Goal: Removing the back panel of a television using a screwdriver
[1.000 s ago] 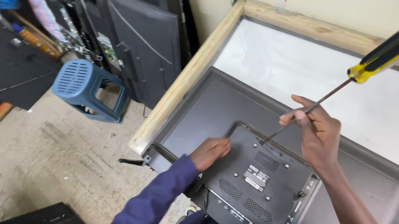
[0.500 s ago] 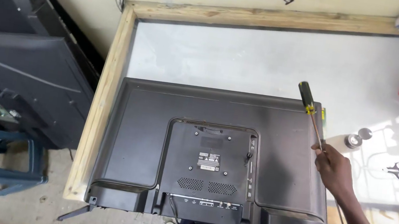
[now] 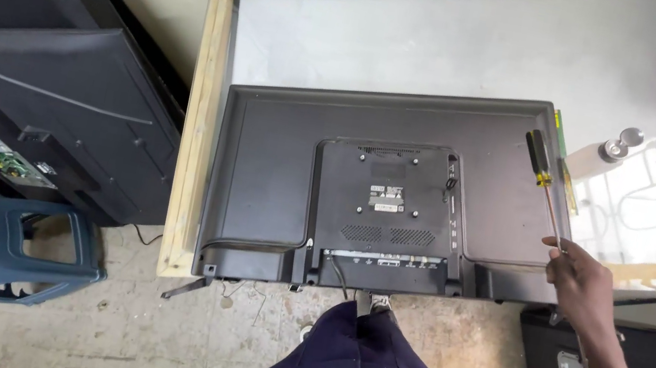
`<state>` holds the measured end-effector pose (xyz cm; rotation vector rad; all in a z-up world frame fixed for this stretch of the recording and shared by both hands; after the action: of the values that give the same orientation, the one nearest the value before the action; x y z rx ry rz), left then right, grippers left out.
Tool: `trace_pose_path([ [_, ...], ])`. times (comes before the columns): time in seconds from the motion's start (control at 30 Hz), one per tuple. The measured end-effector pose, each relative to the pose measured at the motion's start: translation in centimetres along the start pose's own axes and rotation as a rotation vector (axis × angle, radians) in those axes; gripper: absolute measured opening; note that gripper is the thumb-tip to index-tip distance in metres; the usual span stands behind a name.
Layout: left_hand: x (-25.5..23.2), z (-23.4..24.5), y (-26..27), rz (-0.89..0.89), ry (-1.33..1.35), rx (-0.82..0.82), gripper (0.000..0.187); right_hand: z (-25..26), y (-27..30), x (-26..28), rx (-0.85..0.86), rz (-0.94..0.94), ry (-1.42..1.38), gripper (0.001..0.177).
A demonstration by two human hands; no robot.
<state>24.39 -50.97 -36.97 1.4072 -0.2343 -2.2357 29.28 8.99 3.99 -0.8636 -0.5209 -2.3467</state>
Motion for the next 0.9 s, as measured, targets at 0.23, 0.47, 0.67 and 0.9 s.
trace_pose_path([
  [0.23,-22.6,21.2,-1.3,0.080,-0.114,-0.425,0.019,-8.9,4.6,-0.5,0.027,0.068,0.176,0.015],
  [0.47,-29.4,26.3,-10.0,-0.207,-0.528,-0.675,0.097,-11.1,3.4,0.5,0.025,0.115,0.175,0.058],
  [0.67,-26.8,26.5,-13.6,-0.171,-0.627,-0.688,0.089,-10.3,2.8,1.5,0.160,0.039,0.160,0.052],
  [0.9,-26.4,26.5,-12.5,-0.420,-0.598,-0.786,0.077,-10.6,2.7,2.1,0.206,0.030,0.143,0.054],
])
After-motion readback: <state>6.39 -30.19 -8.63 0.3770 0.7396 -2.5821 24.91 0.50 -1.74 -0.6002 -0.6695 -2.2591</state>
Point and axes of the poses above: each hand's wrist, its own y-axis away from the middle knuckle, its own z-axis out of the back of the hand, x = y × z, the point moved 4 cm from there along -y, towards the middle knuckle, and after that the axes turned 8 degrees about y, right-handed, at the moved point
